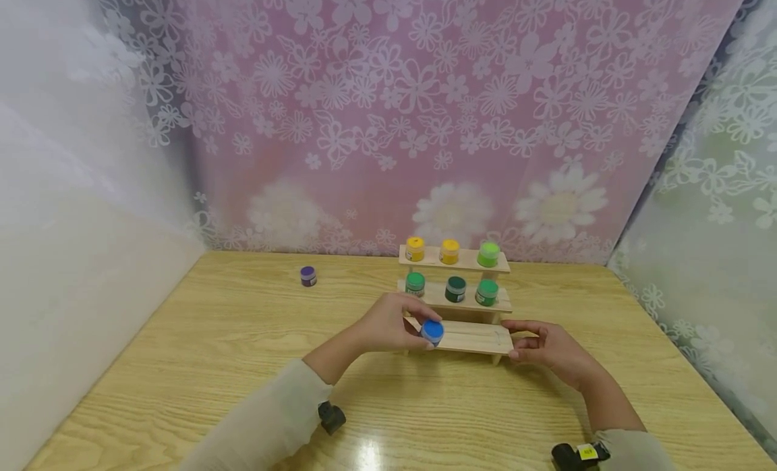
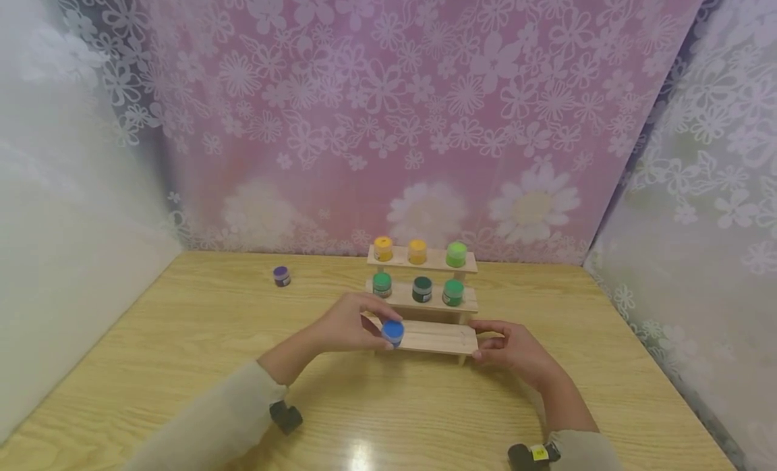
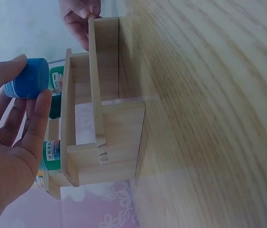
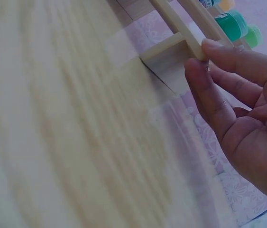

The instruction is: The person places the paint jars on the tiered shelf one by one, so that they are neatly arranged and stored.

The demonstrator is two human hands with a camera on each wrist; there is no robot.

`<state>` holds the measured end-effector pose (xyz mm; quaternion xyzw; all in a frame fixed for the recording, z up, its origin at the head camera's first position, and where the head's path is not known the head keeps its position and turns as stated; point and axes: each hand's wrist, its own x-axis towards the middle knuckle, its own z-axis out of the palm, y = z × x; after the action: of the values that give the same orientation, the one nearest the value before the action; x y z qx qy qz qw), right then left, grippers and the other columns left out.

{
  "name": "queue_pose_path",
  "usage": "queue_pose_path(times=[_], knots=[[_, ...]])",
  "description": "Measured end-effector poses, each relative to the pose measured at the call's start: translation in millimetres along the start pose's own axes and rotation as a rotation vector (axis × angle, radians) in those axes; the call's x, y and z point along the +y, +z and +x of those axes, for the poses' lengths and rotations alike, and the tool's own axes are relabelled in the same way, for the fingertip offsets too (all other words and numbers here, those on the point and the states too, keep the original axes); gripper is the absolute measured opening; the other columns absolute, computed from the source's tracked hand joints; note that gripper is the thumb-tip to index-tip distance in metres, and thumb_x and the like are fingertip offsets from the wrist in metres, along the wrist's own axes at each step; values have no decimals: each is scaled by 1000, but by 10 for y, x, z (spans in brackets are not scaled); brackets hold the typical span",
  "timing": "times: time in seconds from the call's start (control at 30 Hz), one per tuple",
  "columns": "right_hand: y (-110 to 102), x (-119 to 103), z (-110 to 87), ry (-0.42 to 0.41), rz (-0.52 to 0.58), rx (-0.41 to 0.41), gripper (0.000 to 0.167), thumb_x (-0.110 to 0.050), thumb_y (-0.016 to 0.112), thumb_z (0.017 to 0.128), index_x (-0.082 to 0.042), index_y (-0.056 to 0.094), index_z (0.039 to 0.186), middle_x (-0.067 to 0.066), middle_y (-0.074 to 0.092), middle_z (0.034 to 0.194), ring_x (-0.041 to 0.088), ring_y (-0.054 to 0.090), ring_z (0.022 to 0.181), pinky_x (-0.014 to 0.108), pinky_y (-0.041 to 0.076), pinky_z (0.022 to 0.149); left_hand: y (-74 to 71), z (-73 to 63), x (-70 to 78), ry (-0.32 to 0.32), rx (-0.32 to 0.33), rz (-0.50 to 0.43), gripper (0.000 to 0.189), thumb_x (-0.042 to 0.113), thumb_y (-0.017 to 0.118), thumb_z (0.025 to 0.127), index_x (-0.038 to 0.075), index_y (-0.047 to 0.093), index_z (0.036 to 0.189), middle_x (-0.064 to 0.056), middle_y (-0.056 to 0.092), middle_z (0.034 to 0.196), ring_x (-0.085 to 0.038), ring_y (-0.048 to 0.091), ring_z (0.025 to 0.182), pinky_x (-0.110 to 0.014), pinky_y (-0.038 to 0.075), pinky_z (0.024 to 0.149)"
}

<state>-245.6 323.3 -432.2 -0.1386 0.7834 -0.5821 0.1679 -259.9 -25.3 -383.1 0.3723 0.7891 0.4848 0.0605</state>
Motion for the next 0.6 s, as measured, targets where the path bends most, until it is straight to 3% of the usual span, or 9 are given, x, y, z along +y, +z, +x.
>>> queue_pose_path(times=[0.33, 0.6], knots=[[-16, -38, 18, -25, -5, -24, 68, -7, 72, 88, 15, 35, 142, 24, 50, 127, 19, 66, 90, 36, 57, 81, 74, 109, -83, -37, 34, -6, 34, 4, 84, 75, 9, 75, 108, 2, 69, 103, -9, 66, 90, -23, 57, 71], [-28, -16, 22, -28, 14, -24, 66, -7, 71, 89, 13, 37, 142, 15, 57, 122, 20, 66, 89, 36, 57, 82, 139, 219, -136, -82, 62, 0, 33, 5, 84, 76, 11, 75, 108, 4, 70, 101, -6, 67, 87, -20, 56, 71]])
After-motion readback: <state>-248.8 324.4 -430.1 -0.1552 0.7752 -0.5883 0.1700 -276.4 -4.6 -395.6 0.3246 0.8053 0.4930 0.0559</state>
